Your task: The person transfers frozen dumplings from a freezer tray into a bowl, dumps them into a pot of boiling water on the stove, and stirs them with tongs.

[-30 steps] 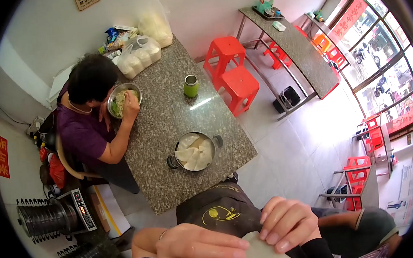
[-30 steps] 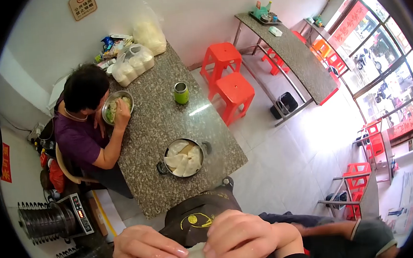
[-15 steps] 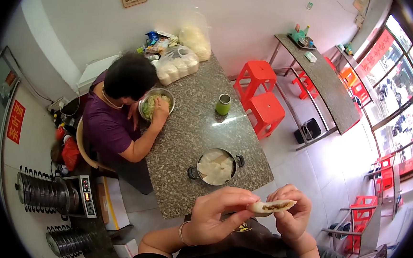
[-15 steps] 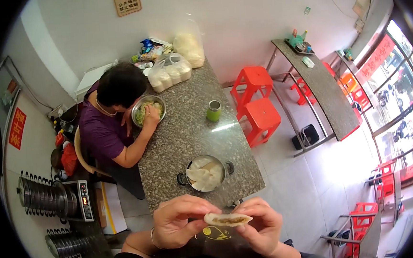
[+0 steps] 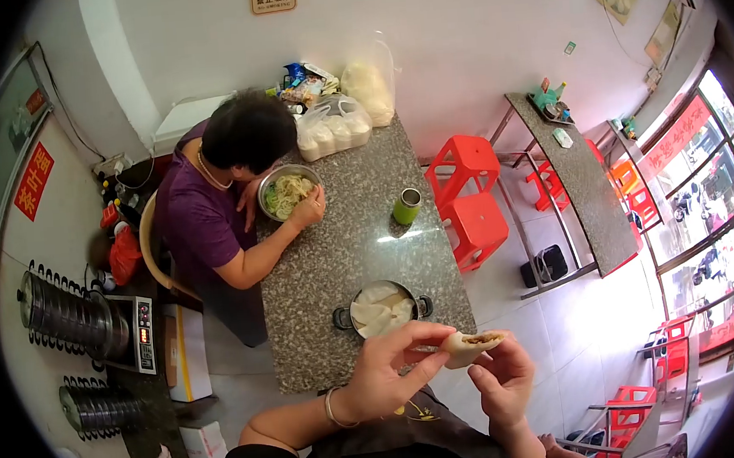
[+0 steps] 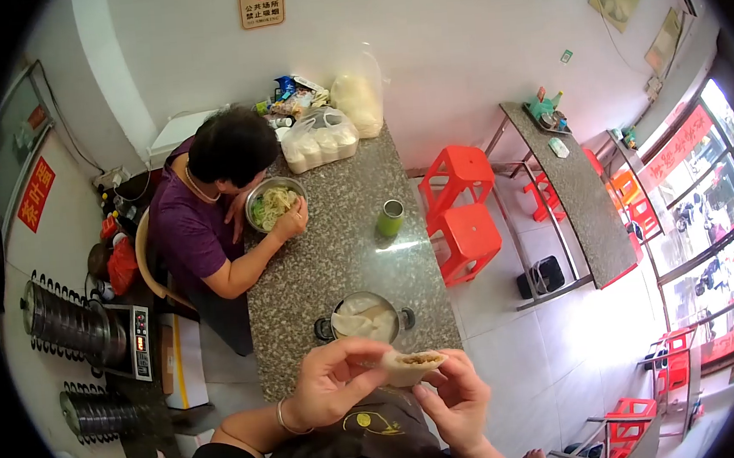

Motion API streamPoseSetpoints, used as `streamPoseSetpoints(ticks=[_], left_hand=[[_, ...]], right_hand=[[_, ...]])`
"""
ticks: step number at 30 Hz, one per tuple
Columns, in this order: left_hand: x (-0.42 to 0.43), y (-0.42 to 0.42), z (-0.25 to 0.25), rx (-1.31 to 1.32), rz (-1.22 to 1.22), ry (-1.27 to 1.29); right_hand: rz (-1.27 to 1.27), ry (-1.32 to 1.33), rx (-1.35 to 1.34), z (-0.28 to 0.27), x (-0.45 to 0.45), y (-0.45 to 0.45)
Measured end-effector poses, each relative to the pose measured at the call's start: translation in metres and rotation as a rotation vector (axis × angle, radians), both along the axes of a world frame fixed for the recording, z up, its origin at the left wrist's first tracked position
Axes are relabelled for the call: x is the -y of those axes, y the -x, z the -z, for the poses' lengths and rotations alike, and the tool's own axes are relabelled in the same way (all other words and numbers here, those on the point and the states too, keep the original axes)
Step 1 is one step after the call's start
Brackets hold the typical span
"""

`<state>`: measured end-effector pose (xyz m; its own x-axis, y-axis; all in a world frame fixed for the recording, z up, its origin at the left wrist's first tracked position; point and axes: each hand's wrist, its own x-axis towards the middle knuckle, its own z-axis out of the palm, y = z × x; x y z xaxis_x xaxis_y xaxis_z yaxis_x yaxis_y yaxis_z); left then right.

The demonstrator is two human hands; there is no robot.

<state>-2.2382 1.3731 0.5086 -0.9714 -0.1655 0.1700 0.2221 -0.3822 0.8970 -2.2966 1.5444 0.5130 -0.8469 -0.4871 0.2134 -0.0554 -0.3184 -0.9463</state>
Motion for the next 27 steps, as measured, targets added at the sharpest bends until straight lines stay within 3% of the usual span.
streamPoseSetpoints(ticks=[8,14,17,19,22,25,27], left_hand=[[0.000,0.000,0.001,0.023,-0.003,-0.037],[0.000,0.000,0.005,0.015,-0.010,-0.068],[0.002,0.001,0.002,-0.011,-0.020,0.003],[0.004,0.000,-0.007,0.008,-0.064,0.186],[0.004,-0.001,-0.007,-0.003,-0.066,0.205],[0.000,0.001,0.006,0.001,0.006,0.021],[-0.002,-0.001,0.002,0.025,-0.004,0.028]], right_hand=[[0.008,-0.177,0.044,0.007,-0.002,0.003],[0.021,-0.108,0.000,0.013,-0.001,0.002],[0.008,-0.117,-0.034,0.019,-0.005,0.003],[0.015,-0.115,-0.026,0.022,-0.005,0.004],[0.011,-0.155,-0.038,0.016,-0.005,0.003],[0.029,-0.170,-0.061,0.016,-0.004,0.001],[0.048,-0.149,-0.058,0.016,-0.004,-0.001]])
